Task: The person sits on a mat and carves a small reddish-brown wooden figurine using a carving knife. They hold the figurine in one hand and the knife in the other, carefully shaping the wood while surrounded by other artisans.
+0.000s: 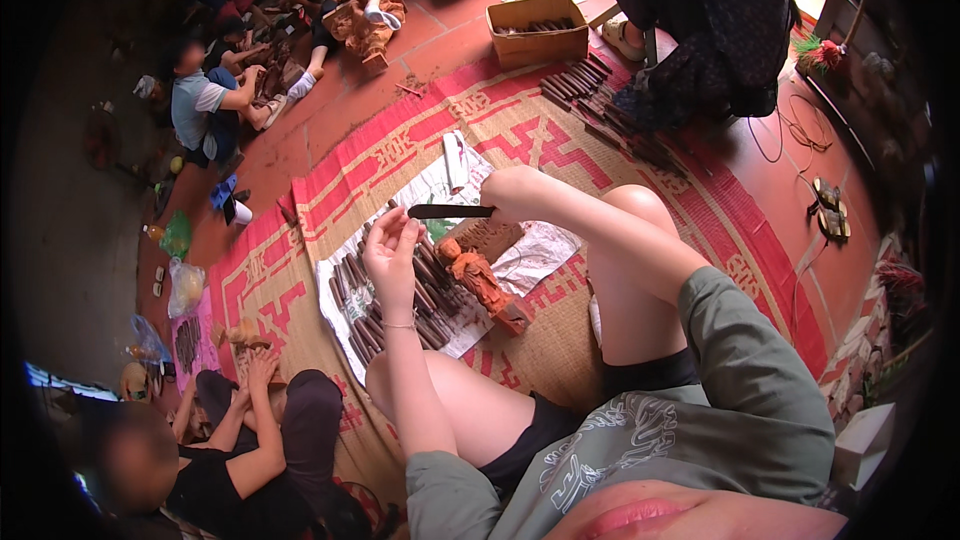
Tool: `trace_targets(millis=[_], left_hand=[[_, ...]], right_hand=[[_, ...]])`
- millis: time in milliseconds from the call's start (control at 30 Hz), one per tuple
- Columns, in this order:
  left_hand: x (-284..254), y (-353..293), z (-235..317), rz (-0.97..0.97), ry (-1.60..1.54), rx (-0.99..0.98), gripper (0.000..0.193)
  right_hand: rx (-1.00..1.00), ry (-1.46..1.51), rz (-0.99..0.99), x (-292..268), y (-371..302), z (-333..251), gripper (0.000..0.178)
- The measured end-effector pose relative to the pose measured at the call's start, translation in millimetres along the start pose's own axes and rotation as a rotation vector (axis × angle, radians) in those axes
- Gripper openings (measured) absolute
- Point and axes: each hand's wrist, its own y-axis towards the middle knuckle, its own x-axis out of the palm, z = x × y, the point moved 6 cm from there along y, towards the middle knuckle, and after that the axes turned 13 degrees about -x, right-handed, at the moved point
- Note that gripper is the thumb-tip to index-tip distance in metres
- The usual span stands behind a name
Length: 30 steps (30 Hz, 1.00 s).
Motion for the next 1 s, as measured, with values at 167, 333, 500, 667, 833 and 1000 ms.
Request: trace_targets(millis=[167,333,500,667,833,1000], left_hand=[[-1,-1,3,0.107,0.126,0.138,0.015],[-1,4,-9,0.069,0.112,0.032,0.017],[0,1,-4,0.142,0.286,0.074,0.020],[-15,2,-11,0.173,0.350,0.021,0.016],[-19,3,-20,0.146,0.274,-0.011,0.016],[-26,5,-29,0.114,0.142,-0.045,0.014]], right_hand=[[0.028,0.065,0.035,-7,-7,-3,0.027],[-0.012,0.039,0.145,-17,-7,-3,0.023],[0.055,0.103,0.209,-32,-12,3,0.021],[0.076,0.101,0.222,-43,-20,1,0.022],[0.022,0.114,0.290,-41,-21,3,0.023],[0.011,0.166,0.240,-39,-22,-3,0.022]])
